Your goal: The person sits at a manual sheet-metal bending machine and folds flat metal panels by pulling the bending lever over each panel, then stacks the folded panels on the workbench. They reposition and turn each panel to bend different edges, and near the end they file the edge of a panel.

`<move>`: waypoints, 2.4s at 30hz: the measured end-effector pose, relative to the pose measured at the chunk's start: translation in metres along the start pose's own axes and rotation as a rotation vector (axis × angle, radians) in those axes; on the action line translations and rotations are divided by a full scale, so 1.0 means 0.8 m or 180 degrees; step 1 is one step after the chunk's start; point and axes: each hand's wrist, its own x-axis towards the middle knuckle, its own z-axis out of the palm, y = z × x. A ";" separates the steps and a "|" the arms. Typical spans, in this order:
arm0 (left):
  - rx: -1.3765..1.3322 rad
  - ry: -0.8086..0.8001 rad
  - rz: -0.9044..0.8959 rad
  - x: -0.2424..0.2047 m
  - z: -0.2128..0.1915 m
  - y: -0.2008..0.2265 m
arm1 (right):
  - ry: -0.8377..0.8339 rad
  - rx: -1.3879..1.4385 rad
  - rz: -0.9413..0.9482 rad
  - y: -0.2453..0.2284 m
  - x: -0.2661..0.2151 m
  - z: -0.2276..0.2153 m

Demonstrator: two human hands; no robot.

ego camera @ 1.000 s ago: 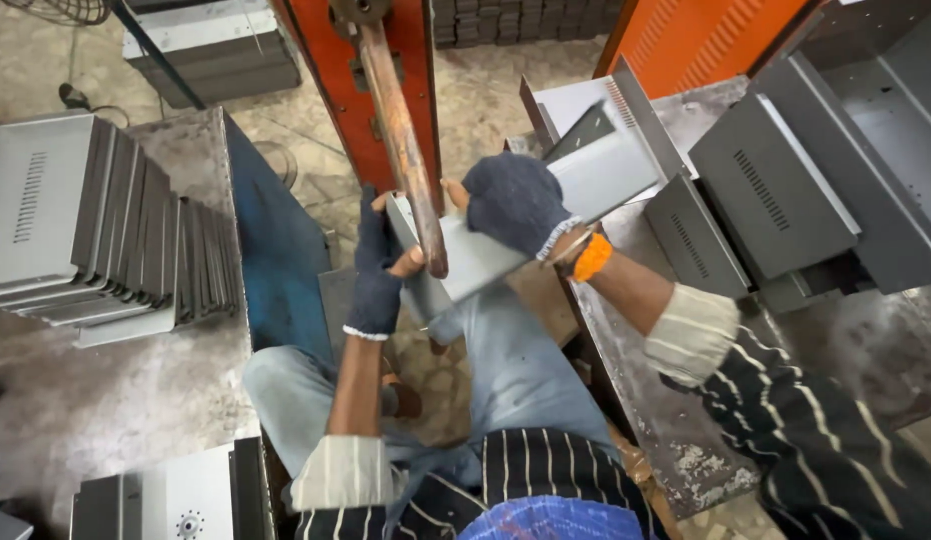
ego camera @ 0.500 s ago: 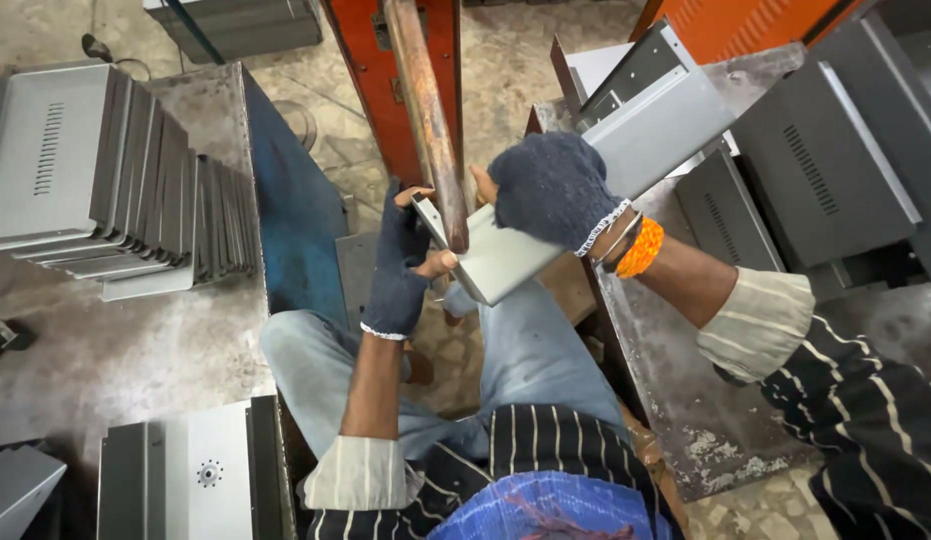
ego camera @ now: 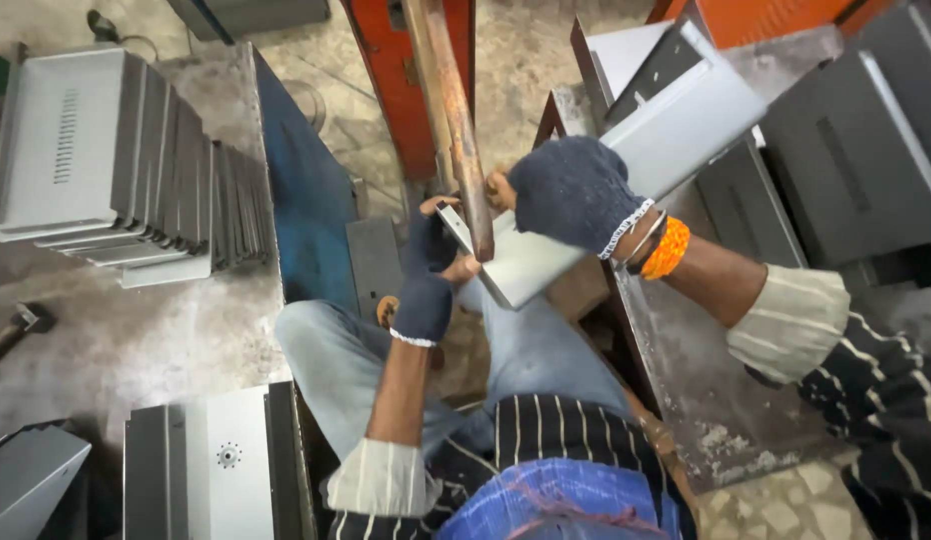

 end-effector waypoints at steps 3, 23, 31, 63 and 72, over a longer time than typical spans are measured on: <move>-0.0244 0.0129 -0.0401 -0.001 0.014 0.024 | -0.0191 -0.0625 -0.0308 -0.002 0.002 -0.002; -0.0452 0.0377 -0.0303 0.024 -0.025 -0.043 | 0.0111 0.0170 -0.0045 0.000 0.017 0.001; -0.0539 0.0198 -0.0085 -0.030 -0.102 -0.082 | 0.0198 0.0497 -0.0068 -0.031 -0.068 -0.018; 0.5737 -0.0790 0.0121 0.126 0.036 0.215 | 0.0707 0.4164 0.0096 -0.025 -0.077 0.088; 0.5685 -0.0649 0.0238 0.123 0.017 0.206 | 0.1058 0.3396 -0.0174 -0.006 -0.056 0.124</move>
